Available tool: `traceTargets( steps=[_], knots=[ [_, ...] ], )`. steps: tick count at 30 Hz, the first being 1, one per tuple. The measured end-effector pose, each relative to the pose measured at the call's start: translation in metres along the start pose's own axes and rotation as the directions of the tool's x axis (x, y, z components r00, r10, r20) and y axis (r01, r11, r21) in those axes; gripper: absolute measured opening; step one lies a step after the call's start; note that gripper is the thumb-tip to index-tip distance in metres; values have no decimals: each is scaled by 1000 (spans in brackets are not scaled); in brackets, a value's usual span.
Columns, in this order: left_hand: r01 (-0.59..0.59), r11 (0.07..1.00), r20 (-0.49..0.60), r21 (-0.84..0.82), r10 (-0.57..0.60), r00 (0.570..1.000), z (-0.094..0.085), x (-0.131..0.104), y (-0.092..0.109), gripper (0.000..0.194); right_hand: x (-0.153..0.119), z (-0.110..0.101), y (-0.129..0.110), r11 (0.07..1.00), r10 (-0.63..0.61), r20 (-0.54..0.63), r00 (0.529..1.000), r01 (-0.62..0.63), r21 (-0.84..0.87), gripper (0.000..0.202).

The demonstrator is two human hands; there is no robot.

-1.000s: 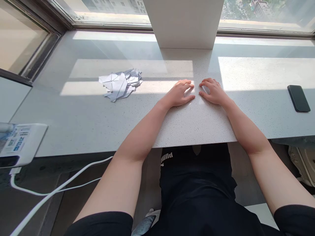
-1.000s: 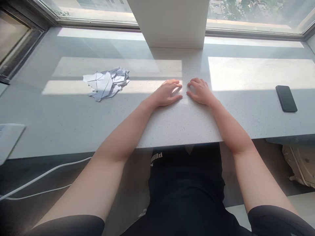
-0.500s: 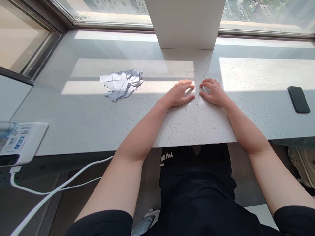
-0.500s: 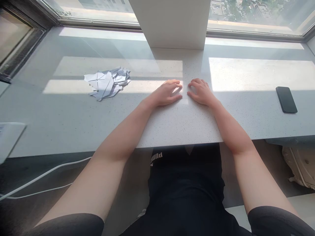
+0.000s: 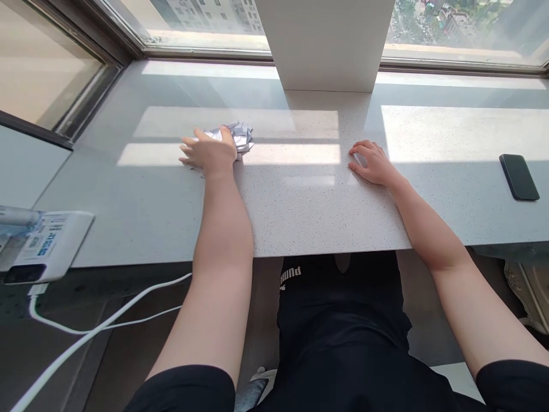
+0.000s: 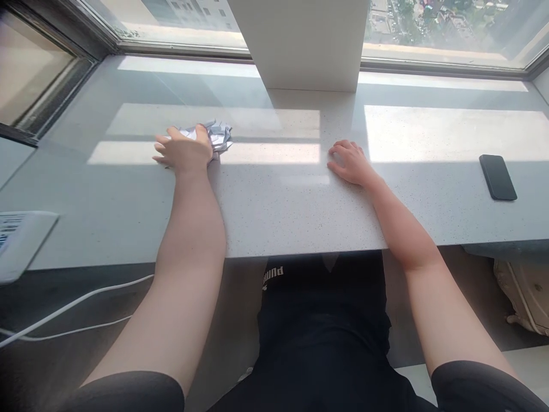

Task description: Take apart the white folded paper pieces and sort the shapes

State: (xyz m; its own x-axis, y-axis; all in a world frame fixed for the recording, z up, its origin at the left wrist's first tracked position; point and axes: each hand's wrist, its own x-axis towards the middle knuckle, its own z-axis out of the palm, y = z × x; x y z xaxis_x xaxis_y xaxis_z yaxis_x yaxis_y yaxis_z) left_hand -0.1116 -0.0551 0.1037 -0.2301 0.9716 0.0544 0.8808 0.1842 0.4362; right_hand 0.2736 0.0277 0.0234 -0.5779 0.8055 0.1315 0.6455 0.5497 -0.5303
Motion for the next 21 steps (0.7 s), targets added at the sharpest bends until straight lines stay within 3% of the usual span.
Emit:
traceTargets(
  steps=[3, 5, 8, 11, 13, 17, 21],
  knots=[
    [21, 1000, 80, 13, -22, 997, 11, -5, 15, 99, 0, 0, 0, 1000, -5, -5, 1000, 6, 4, 50],
    [55, 998, 110, 12, -56, 992, 15, -1, 12, 116, 0, 1, 0, 1000, -9, -9, 1000, 9, 7, 49],
    [195, 981, 14, -16, -195, 981, 23, 15, -7, 135, 0, 1, 2, 1000, -4, -9, 1000, 4, 6, 51],
    [245, 969, -115, -42, -248, 962, 44, 31, -18, 127, 0, -1, 3, 1000, 0, -9, 1000, 0, 13, 51],
    [175, 985, -66, -8, -175, 982, 63, 35, -10, 113, -1, -2, 4, 1000, -4, -20, 1000, 4, 31, 50],
    [-7, 1000, 24, 15, 6, 1000, 98, 23, 28, 92, 0, -4, 8, 997, 11, -79, 997, -5, 73, 46],
    [-240, 971, 104, -22, 241, 965, 124, -4, 60, 90, 3, -6, 16, 996, 34, -175, 984, -18, 89, 41]
  ],
)
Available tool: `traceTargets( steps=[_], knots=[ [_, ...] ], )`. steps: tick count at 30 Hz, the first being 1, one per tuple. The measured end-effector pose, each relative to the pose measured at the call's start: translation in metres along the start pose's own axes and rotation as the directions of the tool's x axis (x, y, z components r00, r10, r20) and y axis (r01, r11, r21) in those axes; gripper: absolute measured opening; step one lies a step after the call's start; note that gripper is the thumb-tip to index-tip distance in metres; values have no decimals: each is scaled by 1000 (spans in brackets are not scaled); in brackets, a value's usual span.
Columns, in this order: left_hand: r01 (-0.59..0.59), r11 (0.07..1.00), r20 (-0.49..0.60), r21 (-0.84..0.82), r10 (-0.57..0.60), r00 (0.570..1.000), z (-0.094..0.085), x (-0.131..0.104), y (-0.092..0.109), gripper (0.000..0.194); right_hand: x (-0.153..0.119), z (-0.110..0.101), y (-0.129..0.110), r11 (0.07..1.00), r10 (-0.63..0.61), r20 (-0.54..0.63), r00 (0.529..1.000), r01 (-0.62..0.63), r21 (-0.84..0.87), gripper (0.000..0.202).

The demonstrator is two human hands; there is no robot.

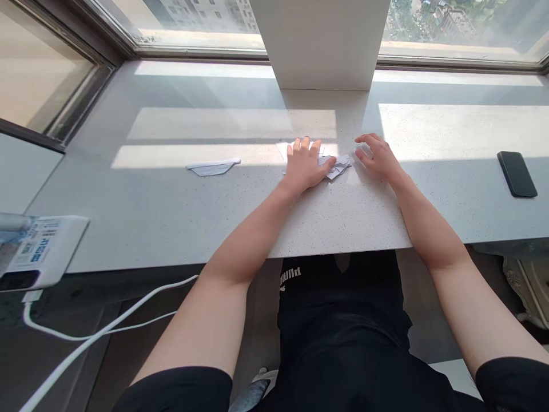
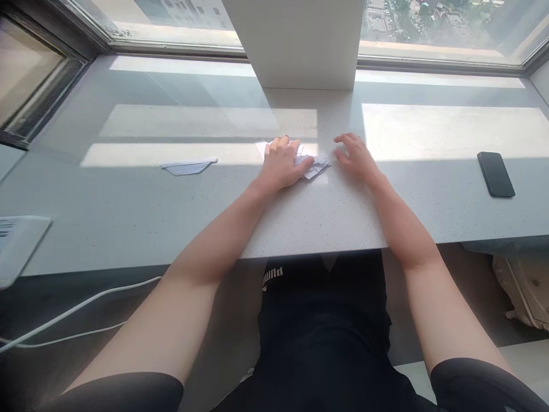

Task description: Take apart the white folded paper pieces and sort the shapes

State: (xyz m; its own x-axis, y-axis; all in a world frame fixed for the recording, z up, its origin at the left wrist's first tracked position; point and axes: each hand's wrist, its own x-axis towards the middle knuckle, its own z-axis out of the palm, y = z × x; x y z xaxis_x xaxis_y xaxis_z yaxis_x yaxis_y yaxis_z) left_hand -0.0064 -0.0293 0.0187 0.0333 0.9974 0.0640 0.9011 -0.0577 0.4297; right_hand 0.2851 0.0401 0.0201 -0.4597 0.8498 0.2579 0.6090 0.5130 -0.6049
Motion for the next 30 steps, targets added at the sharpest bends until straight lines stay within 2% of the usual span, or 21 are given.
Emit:
traceTargets(
  steps=[4, 7, 9, 11, 12, 14, 15, 17, 18, 20, 22, 25, 28, 30],
  knots=[
    [-126, 991, 53, -39, 128, 990, 18, -10, 17, 91, 2, -4, 8, 1000, 21, -67, 998, -21, 3, 39],
    [-163, 982, 33, -98, 167, 985, 13, -4, 12, 94, 2, -7, 11, 999, 33, -79, 996, -33, 1, 38],
    [-114, 982, -30, -150, 111, 993, -4, 3, 1, 93, 1, -8, 12, 999, 37, -79, 996, -37, 3, 38],
    [64, 981, -118, -182, -87, 989, -29, 8, -16, 88, 0, -7, 12, 999, 35, -78, 996, -35, 9, 39],
    [201, 964, -161, -174, -229, 960, -44, 10, -26, 88, 0, -7, 12, 999, 34, -77, 996, -33, 11, 39],
    [481, 871, -212, -103, -491, 845, -70, 10, -47, 97, 0, -6, 12, 999, 34, -72, 997, -33, 10, 40],
    [605, 794, -196, -60, -603, 773, -80, 9, -58, 100, 0, -5, 12, 999, 35, -65, 997, -35, 8, 40],
    [757, 653, -126, -17, -752, 647, -93, 7, -78, 104, 1, -5, 11, 999, 39, -51, 998, -39, 2, 39],
    [787, 617, -84, 1, -784, 615, -95, 7, -85, 105, 1, -4, 10, 999, 40, -45, 998, -40, -2, 39],
    [802, 597, -46, 27, -800, 598, -92, 9, -93, 108, 1, -4, 8, 999, 41, -37, 998, -42, -10, 40],
    [769, 639, -56, 14, -768, 638, -83, 13, -91, 111, 1, -4, 6, 999, 45, -34, 998, -46, -18, 41],
    [655, 755, -47, -31, -656, 753, -64, 19, -72, 106, -1, -5, 2, 998, 58, -30, 998, -58, -18, 43],
    [448, 887, -27, -112, -453, 891, -45, 17, -48, 101, -2, -6, -1, 998, 69, -26, 997, -69, -10, 44],
    [282, 940, -12, -193, -289, 957, -35, 11, -33, 101, -3, -7, -1, 997, 72, -21, 997, -72, -5, 44]
  ],
)
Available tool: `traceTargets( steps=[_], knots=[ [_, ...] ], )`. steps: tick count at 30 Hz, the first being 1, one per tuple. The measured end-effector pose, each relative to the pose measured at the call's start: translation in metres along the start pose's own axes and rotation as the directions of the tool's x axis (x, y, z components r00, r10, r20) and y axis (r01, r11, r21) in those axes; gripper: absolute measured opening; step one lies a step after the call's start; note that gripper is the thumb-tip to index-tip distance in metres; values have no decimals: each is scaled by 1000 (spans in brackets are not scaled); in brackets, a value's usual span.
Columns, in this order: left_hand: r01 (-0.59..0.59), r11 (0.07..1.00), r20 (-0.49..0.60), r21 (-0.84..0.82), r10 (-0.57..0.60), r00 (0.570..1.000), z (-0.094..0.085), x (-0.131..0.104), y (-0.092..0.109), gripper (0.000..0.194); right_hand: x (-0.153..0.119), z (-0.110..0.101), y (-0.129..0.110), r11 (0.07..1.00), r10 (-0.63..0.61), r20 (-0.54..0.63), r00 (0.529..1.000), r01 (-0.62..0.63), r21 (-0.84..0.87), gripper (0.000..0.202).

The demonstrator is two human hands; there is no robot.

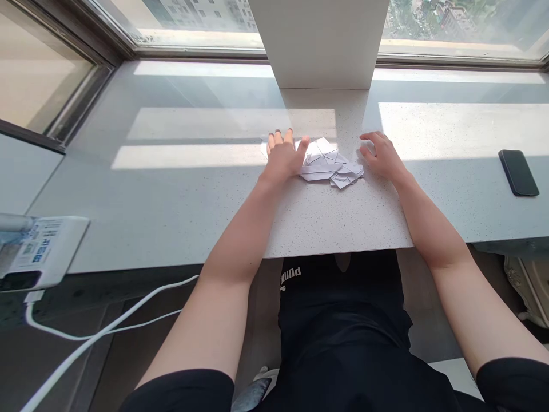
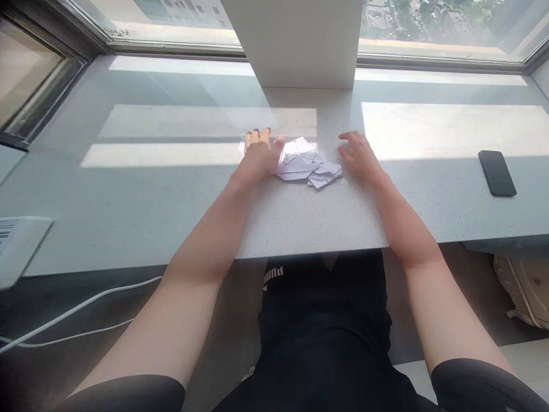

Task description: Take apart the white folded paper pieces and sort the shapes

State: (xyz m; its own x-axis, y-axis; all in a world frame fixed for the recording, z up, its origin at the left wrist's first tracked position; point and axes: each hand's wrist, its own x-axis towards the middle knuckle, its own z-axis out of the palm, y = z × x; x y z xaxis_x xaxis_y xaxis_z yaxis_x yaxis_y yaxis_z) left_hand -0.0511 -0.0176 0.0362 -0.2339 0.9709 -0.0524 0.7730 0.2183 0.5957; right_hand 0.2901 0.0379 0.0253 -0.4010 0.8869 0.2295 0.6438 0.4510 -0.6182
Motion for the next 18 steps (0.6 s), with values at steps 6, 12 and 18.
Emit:
traceTargets(
  steps=[6, 12, 18],
  knots=[
    [-240, 956, 33, -172, 249, 968, 24, -16, 7, 97, 1, -1, 0, 1000, 7, 8, 1000, -7, -3, 45],
    [-386, 893, -22, -233, 391, 920, 32, -20, 17, 91, 1, -1, 0, 1000, 3, 11, 1000, -3, -5, 46],
    [-441, 863, -83, -248, 434, 897, 23, -21, 25, 78, 1, -2, -3, 1000, -18, 9, 1000, 18, 17, 43]
  ],
)
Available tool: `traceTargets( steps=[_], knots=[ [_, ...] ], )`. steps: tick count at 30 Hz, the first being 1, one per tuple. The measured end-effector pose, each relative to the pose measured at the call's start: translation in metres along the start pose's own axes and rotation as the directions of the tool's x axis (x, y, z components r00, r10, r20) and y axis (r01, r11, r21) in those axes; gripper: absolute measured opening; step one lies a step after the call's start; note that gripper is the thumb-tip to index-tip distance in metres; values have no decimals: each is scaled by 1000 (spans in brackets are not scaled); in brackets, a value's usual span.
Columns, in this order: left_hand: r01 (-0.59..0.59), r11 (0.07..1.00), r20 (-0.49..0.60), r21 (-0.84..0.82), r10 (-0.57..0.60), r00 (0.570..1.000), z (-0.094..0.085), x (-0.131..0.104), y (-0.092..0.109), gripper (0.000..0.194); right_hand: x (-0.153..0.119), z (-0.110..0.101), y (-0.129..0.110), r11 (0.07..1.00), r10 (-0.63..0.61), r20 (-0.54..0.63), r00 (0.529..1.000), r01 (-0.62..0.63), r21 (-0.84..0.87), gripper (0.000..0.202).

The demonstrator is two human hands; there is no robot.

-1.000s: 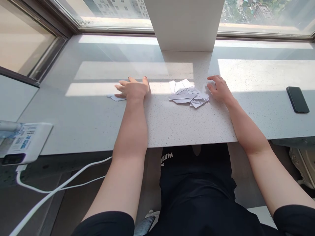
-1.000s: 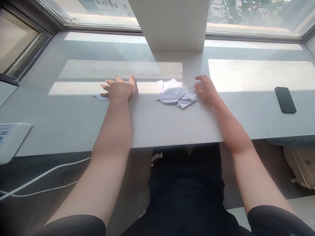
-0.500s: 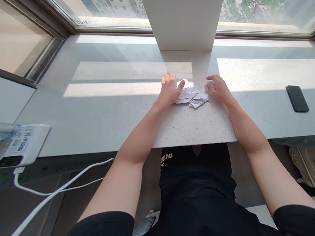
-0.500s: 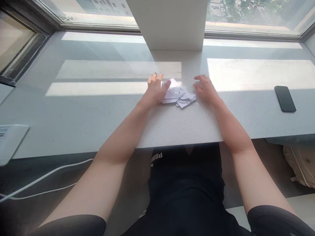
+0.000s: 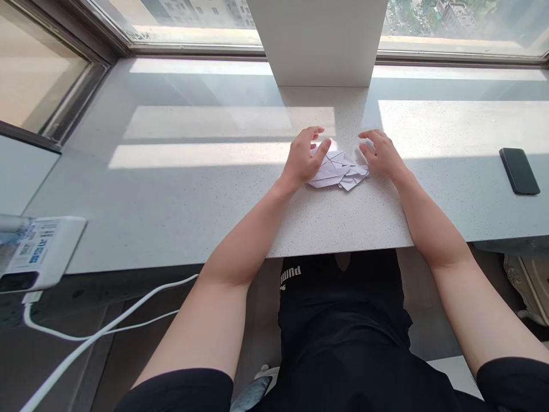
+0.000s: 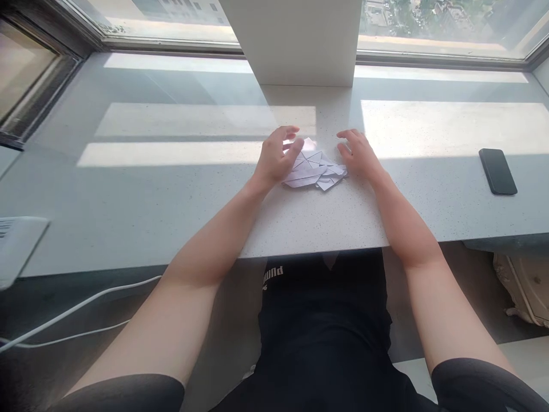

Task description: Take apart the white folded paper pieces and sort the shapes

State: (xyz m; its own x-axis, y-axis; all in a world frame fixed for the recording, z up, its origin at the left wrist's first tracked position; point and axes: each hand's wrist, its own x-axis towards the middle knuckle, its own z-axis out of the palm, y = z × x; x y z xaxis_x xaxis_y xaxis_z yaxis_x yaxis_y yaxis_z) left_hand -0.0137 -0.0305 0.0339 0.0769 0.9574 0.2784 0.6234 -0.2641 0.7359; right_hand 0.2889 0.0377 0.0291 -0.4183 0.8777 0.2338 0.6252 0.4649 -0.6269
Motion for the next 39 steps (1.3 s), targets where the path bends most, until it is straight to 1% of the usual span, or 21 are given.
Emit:
traceTargets(
  steps=[2, 3, 5, 7, 9, 13, 19, 22, 26, 32, 35, 39],
  knots=[
    [41, 998, -31, 39, -40, 999, -3, 3, -7, 72, 0, 0, -3, 1000, -5, 5, 1000, 5, 5, 43],
    [78, 995, -27, 63, -76, 997, -3, 4, -11, 71, 0, 1, -4, 1000, -7, 9, 1000, 7, 9, 43],
    [142, 985, 26, 102, -145, 989, -1, 4, -18, 72, 0, 1, -7, 1000, -10, 18, 1000, 9, 19, 43],
    [147, 983, 91, 109, -157, 983, 4, 3, -21, 75, -1, 2, -10, 999, -7, 21, 1000, 7, 31, 44],
    [99, 991, 125, 89, -109, 986, 10, 0, -19, 78, -1, 3, -11, 999, 0, 20, 1000, 0, 38, 43],
    [-7, 998, 149, 60, -2, 989, 18, -3, -11, 81, 0, 3, -11, 999, 2, 13, 1000, -2, 38, 38],
    [-101, 995, 207, 11, 96, 974, 17, -6, 2, 77, 0, 4, -10, 999, -9, 9, 1000, 9, 40, 36],
    [-136, 991, 247, -20, 137, 959, 18, -9, 9, 81, 0, 3, -9, 999, -17, 12, 1000, 17, 40, 35],
    [-172, 985, 281, -14, 169, 945, 20, -11, 14, 85, 0, 3, -6, 999, -18, 16, 1000, 17, 39, 36],
    [-247, 969, 329, 31, 223, 918, 17, -12, 16, 82, 0, 4, -7, 999, -12, 9, 1000, 12, 34, 34],
    [-245, 969, 346, 40, 217, 913, 15, -13, 16, 75, 0, 3, -9, 999, -11, 6, 1000, 11, 35, 35],
    [-203, 978, 328, 41, 179, 928, 13, -11, 15, 60, 0, 1, -14, 999, 3, 13, 1000, -4, 47, 39]
  ],
)
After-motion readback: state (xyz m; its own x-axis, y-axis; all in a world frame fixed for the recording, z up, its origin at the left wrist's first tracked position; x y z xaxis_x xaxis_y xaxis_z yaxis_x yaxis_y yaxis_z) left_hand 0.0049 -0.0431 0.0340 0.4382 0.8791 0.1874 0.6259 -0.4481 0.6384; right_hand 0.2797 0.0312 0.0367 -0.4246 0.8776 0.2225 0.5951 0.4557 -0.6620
